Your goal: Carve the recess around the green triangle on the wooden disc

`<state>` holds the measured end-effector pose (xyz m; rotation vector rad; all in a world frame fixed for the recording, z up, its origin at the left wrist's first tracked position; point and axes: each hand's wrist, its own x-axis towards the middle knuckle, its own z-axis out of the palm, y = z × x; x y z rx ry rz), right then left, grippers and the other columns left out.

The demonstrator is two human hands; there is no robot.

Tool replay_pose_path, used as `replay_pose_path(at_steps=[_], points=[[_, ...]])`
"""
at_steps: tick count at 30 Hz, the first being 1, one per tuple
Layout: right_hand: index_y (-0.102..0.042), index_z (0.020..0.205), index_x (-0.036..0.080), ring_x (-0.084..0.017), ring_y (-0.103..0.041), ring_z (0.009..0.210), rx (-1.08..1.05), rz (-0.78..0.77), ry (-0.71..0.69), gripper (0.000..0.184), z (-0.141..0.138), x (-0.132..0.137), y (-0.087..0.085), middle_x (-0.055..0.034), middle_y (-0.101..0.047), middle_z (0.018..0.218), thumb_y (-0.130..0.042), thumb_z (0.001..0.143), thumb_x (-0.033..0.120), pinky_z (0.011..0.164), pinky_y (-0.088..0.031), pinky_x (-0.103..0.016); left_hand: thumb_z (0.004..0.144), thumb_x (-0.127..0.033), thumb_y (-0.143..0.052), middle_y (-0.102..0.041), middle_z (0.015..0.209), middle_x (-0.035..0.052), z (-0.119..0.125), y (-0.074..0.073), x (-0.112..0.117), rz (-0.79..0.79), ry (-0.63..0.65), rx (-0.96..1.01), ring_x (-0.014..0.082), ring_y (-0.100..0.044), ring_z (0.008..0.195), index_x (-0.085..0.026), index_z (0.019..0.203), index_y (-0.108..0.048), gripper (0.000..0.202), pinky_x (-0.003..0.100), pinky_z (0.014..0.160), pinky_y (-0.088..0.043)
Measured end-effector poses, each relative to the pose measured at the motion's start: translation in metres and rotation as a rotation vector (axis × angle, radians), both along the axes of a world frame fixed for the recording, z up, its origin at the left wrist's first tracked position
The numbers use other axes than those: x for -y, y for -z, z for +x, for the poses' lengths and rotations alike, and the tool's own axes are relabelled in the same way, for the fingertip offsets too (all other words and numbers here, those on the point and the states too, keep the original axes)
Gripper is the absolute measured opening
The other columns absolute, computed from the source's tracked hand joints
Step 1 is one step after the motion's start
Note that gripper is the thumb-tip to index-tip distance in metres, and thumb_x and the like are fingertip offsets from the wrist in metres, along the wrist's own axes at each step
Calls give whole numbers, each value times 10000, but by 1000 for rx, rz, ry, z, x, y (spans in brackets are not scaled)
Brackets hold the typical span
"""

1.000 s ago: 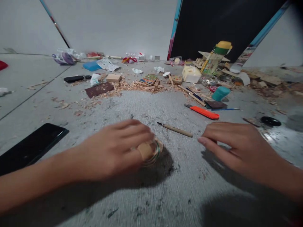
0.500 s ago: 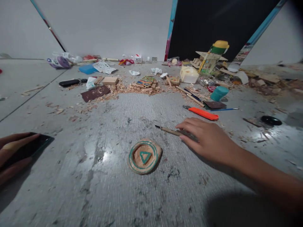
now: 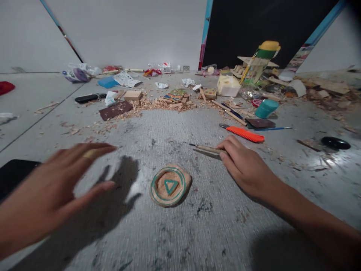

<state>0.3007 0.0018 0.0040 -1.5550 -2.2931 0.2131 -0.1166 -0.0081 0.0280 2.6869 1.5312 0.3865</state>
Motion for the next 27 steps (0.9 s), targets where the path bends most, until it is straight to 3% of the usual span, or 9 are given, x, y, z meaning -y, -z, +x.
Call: replay_pose_path(at_steps=[3,4,7,12,15,19,23,27], points=[[-546,1105,198,-215,-613,830,-58,-21,40,217,0,1,3,-61,-649,966,-361,1050,297,709,-407,-350,890,-588,-656,-500,1484,84,73,-3,5,-97,280,-55,352,-510,1292,-283,1524,-310,784,478,1073,-377],[-541,1111,202,-206,-606,787,-73,-31,45,212,0,1,4,-44,-654,917,-363,1052,301,686,-391,-343,875,-609,-661,-516,1478,109,90,-2,6,-94,354,-55,352,-518,1289,-253,1524,-312,819,483,1070,-381],[-540,1106,213,-192,-589,730,-100,-55,32,198,-1,4,4,-14,-651,841,-379,1050,314,657,-360,-333,869,-603,-639,-526,1468,153,117,5,2,-131,417,-65,352,-509,1301,-194,1529,-304,846,514,1093,-363],[-561,1047,227,-179,-587,703,-141,-72,34,194,-1,5,-3,3,-649,795,-428,1046,369,649,-362,-326,828,-546,-669,-550,1386,148,126,21,-8,-148,394,29,336,-517,1227,-180,1486,-348,819,514,1056,-383],[-601,1065,238,-173,-576,666,-159,-75,37,213,2,4,-7,8,-645,758,-479,1033,409,634,-370,-324,811,-634,-683,-529,1388,154,127,26,-10,-135,369,87,338,-504,1218,-185,1486,-334,883,514,1034,-384],[-646,1114,248,-182,-606,711,-172,-19,29,250,6,3,-10,-17,-692,836,-468,1044,409,657,-406,-328,759,-749,-679,-558,1303,154,124,29,-11,-92,321,95,345,-525,1124,-180,1357,-452,857,523,947,-391],[-653,1070,242,-174,-598,680,-176,8,14,264,9,3,-10,-9,-671,790,-461,1048,421,636,-399,-327,732,-686,-729,-607,1205,121,121,29,-11,-85,314,152,311,-550,1040,-197,1262,-474,766,473,877,-393],[-629,1011,232,-173,-587,661,-162,9,-38,244,12,5,-10,1,-633,744,-446,1049,388,621,-390,-328,763,-601,-740,-661,1082,59,119,28,-11,-82,331,258,266,-608,951,-218,1310,-416,742,431,846,-376]])
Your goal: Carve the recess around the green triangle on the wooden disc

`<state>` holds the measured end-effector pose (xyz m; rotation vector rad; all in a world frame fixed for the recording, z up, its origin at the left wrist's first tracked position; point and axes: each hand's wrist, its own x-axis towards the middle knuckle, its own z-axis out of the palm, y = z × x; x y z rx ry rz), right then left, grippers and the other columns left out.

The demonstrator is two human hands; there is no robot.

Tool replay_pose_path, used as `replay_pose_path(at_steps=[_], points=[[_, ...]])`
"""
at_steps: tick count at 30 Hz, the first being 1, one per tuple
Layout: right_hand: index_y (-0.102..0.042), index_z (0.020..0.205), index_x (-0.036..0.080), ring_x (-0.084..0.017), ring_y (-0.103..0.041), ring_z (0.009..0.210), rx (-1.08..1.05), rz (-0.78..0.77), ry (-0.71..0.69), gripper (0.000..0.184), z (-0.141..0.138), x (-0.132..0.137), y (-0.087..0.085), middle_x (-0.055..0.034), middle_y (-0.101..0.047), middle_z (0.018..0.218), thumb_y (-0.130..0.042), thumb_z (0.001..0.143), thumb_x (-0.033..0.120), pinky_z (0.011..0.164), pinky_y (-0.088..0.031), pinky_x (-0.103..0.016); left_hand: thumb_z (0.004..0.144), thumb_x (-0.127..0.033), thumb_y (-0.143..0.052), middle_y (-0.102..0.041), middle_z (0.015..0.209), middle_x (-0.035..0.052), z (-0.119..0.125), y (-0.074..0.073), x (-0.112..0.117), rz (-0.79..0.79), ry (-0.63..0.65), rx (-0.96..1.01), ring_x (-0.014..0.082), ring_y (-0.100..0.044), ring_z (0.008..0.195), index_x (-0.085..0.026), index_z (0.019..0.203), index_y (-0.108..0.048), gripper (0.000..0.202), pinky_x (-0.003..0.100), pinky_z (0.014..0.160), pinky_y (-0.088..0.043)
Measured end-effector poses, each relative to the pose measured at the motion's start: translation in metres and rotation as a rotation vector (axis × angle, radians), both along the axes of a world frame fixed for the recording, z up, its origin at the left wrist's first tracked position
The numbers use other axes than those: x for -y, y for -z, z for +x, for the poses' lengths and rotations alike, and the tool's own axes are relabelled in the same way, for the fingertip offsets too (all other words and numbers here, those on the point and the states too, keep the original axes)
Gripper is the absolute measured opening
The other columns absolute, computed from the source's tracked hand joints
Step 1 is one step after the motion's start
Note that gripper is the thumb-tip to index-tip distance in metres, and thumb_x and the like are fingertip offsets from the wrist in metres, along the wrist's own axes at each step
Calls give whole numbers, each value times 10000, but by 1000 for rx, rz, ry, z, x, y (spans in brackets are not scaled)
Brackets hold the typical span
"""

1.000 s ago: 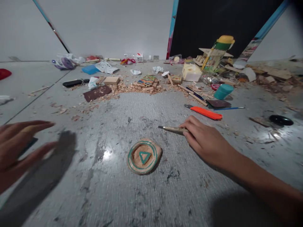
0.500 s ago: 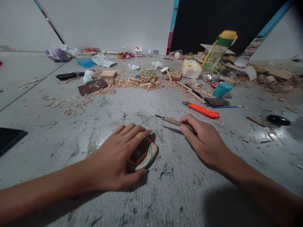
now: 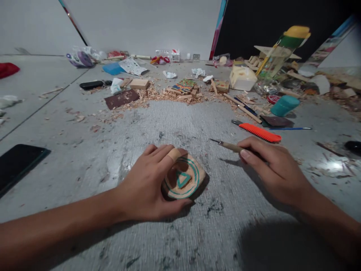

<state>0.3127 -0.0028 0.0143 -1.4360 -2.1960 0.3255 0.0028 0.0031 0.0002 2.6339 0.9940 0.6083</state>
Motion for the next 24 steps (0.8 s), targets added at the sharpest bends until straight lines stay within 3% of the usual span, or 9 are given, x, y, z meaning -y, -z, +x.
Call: replay_pose_path(at_steps=[5,9,14,19,24], points=[[-637,985,240,-151,-570,588,67,-35,-88,224,-3,4,-1,21,-633,694,-480,1047,388,567,-375,-314,719,-574,-789,-654,1124,58,-1,1,0,-46,-39,22,260,-643,951,-215,1316,-436,781,418,853,-373],[-692,1143,267,-176,-687,759,122,24,-250,192,-9,7,-1,-8,-764,927,-571,1018,351,673,-451,-327,697,-638,-800,-663,1119,73,-1,2,-1,-47,-49,28,270,-645,939,-191,1310,-466,828,429,866,-372],[-717,1201,249,-160,-597,608,261,209,-405,245,-12,15,-2,12,-696,723,-621,979,284,600,-373,-338,711,-663,-785,-675,1106,73,-1,2,-2,-59,-36,42,273,-648,918,-191,1270,-482,792,431,851,-364],[-741,1156,243,-143,-499,573,415,368,-417,225,-22,19,-8,15,-653,676,-581,1002,280,583,-305,-335,696,-641,-804,-682,1122,67,0,4,-3,-70,-24,48,270,-669,926,-189,1278,-471,809,432,872,-364],[-728,1158,210,-139,-458,586,412,391,-430,220,-30,19,-15,25,-616,682,-563,1015,237,601,-266,-333,688,-707,-783,-687,1098,57,-1,5,-3,-61,-26,50,272,-677,923,-193,1274,-470,840,426,869,-366]])
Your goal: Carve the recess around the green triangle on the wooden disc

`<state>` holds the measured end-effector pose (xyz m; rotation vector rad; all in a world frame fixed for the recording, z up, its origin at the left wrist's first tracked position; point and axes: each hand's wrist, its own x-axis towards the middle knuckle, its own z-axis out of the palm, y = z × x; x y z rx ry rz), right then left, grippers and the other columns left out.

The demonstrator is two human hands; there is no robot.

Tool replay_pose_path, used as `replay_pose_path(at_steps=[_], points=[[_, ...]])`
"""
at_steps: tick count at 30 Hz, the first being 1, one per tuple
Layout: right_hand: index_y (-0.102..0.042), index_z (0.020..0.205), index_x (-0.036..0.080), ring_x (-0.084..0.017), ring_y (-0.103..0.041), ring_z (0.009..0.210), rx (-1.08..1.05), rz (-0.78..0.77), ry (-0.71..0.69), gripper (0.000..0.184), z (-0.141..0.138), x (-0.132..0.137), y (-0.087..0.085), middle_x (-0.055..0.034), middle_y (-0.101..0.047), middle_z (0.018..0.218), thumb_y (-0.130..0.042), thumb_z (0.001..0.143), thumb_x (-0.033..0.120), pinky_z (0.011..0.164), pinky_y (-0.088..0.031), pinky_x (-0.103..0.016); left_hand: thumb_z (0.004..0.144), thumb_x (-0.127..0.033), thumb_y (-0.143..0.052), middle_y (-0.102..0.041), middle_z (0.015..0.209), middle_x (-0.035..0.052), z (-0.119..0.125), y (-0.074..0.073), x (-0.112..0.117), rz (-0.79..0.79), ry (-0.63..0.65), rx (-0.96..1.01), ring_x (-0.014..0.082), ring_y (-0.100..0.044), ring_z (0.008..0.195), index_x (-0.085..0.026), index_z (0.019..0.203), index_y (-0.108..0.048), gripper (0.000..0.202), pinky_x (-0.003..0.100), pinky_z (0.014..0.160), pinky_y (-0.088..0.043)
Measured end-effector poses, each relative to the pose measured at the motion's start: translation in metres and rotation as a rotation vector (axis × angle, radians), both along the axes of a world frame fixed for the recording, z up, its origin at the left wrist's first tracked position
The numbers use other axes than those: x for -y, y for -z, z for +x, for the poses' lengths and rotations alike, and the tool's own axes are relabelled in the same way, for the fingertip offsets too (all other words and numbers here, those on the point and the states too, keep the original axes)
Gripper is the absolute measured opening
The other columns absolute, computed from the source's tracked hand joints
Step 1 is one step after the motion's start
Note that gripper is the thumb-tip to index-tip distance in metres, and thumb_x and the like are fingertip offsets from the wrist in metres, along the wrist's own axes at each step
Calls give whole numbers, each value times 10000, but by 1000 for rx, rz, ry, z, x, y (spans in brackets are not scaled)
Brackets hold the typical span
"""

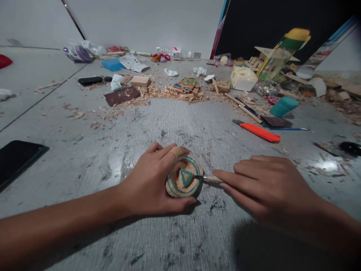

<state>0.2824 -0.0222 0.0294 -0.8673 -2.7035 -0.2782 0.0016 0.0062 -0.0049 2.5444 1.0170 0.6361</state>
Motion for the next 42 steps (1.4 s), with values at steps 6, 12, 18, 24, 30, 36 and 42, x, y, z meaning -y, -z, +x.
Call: replay_pose_path(at_steps=[6,12,18,24,30,36,42], points=[[-718,1135,202,-153,-473,602,58,-29,-27,231,-4,0,-13,21,-629,708,-517,1035,257,628,-261,-343,704,-717,-770,-692,1093,54,1,0,1,15,11,-3,277,-686,915,-198,1246,-466,810,421,857,-357],[-723,1072,211,-157,-422,585,110,-31,-23,243,-10,0,-24,26,-565,667,-486,1047,254,622,-222,-345,701,-705,-774,-697,1094,61,-1,1,0,24,20,-3,286,-691,912,-207,1235,-459,795,423,862,-350],[-714,1068,193,-170,-412,589,215,-7,-66,232,-15,-1,-31,21,-548,674,-484,1040,207,636,-196,-354,716,-719,-755,-699,1117,64,-1,3,-1,26,29,0,291,-691,932,-215,1252,-451,796,425,870,-351],[-719,1030,173,-213,-501,616,300,147,-116,243,-21,-3,-41,-7,-605,696,-491,978,106,655,-263,-361,712,-706,-759,-701,1064,55,-1,2,0,29,17,-8,287,-691,899,-204,1214,-467,768,424,863,-368],[-731,827,165,-219,-514,605,340,266,-120,247,-48,9,-41,-47,-637,708,-507,893,82,612,-283,-377,714,-744,-736,-714,1049,63,-2,6,0,33,-3,-6,300,-706,894,-189,1232,-478,802,439,873,-380],[-715,752,176,-192,-445,573,358,274,-125,249,-60,17,-38,-67,-647,729,-509,872,105,552,-244,-379,723,-686,-761,-733,1023,72,-2,7,-1,53,-20,8,295,-701,874,-164,1244,-491,785,435,852,-409],[-678,693,194,-198,-447,594,402,234,-209,152,-58,1,-48,-49,-552,659,-598,791,110,538,-224,-372,743,-685,-739,-739,1089,87,-2,7,0,62,-18,5,305,-709,880,-176,1224,-487,744,440,831,-425]])
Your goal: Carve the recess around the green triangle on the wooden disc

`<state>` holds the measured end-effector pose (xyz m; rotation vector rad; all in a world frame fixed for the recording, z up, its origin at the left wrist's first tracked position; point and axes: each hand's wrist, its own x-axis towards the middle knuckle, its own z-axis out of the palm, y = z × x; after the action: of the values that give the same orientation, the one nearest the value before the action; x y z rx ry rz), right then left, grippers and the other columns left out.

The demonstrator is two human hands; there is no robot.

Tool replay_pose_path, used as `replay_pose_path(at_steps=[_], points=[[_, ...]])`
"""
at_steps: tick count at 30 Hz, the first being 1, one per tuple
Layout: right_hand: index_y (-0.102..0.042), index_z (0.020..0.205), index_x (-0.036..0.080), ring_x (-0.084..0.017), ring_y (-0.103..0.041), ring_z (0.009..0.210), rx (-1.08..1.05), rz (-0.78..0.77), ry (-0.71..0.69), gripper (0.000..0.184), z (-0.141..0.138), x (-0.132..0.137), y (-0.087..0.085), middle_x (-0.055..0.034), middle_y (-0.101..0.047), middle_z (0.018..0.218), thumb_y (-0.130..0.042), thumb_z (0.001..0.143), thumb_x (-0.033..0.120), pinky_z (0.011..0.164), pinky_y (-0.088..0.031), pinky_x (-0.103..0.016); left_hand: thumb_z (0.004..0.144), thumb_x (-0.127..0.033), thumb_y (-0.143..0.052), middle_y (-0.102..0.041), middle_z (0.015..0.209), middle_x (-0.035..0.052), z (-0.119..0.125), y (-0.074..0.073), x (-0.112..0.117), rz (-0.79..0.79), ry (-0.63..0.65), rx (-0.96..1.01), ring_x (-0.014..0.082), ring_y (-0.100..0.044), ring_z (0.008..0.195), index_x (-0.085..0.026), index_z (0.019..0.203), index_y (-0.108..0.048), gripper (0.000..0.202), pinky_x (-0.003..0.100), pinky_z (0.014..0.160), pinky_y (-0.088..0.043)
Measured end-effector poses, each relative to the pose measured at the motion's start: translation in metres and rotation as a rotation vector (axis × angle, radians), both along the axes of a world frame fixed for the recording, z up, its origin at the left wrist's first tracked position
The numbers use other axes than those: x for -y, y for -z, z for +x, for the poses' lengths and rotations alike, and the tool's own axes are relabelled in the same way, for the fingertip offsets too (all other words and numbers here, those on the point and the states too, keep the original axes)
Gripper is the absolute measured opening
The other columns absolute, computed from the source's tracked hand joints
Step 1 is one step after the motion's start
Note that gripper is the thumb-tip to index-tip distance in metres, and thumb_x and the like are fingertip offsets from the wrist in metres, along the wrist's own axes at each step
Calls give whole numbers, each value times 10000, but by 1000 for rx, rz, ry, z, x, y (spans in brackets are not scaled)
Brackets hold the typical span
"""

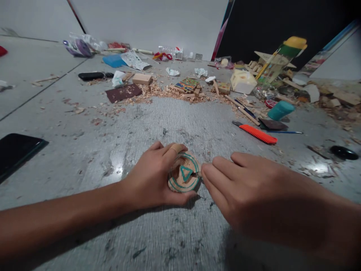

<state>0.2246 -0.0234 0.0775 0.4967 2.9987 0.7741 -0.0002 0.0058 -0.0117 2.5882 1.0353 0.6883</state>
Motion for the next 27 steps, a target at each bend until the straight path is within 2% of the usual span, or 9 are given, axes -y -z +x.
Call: replay_pose_path(at_steps=[3,5,8,9,11,14,16,19,27], points=[[-668,680,206,-191,-445,579,78,-52,-17,157,-6,-7,-9,-54,-570,656,-612,764,86,533,-221,-378,727,-694,-736,-739,1084,90,1,-2,1,-2,-11,-10,306,-705,846,-186,1193,-501,729,441,816,-428],[-677,698,214,-179,-451,568,181,-149,6,167,-13,-12,-17,-56,-626,689,-621,761,69,523,-225,-382,697,-685,-752,-737,1071,94,2,-4,0,-18,-18,-15,313,-704,843,-184,1179,-504,738,442,811,-426],[-679,695,227,-161,-501,597,327,-338,202,183,-26,-22,-28,-29,-690,755,-656,751,55,532,-249,-382,673,-673,-753,-735,1017,72,2,-6,0,-58,-13,-15,322,-705,858,-200,1168,-502,729,447,817,-420],[-672,675,230,-157,-510,602,323,-380,197,180,-29,-26,-30,-23,-687,741,-661,765,74,537,-252,-381,674,-668,-747,-732,990,62,1,-6,0,-65,-14,-15,321,-703,853,-209,1154,-507,707,449,820,-417],[-697,731,231,-152,-524,621,273,-383,127,165,-32,-35,-34,-11,-687,757,-648,803,91,558,-249,-373,688,-653,-739,-725,972,57,1,-6,-1,-64,-19,-27,316,-697,855,-217,1125,-516,656,455,834,-411],[-717,745,225,-137,-485,561,300,-368,173,180,-29,-48,-36,4,-659,688,-636,825,85,559,-216,-358,701,-652,-747,-726,1013,74,0,-4,-1,-46,-18,-38,317,-697,882,-202,1173,-498,698,459,854,-403],[-734,744,225,-132,-468,546,302,-389,215,192,-22,-55,-37,7,-649,658,-643,814,72,552,-207,-340,685,-672,-761,-728,1048,89,0,-3,-1,-28,-17,-39,326,-698,904,-184,1240,-471,795,459,858,-403],[-781,831,245,-130,-523,614,229,-485,251,245,-9,-61,-36,10,-693,726,-669,768,37,576,-238,-312,673,-661,-783,-732,1087,92,0,-2,0,-11,-24,-38,323,-702,912,-173,1268,-460,834,456,867,-405],[-810,1023,249,-148,-629,749,72,-777,319,236,12,-68,-21,-11,-751,828,-615,935,148,648,-317,-286,654,-657,-788,-740,1115,91,0,-3,0,-30,-33,-47,322,-710,898,-192,1248,-463,822,459,874,-412]])
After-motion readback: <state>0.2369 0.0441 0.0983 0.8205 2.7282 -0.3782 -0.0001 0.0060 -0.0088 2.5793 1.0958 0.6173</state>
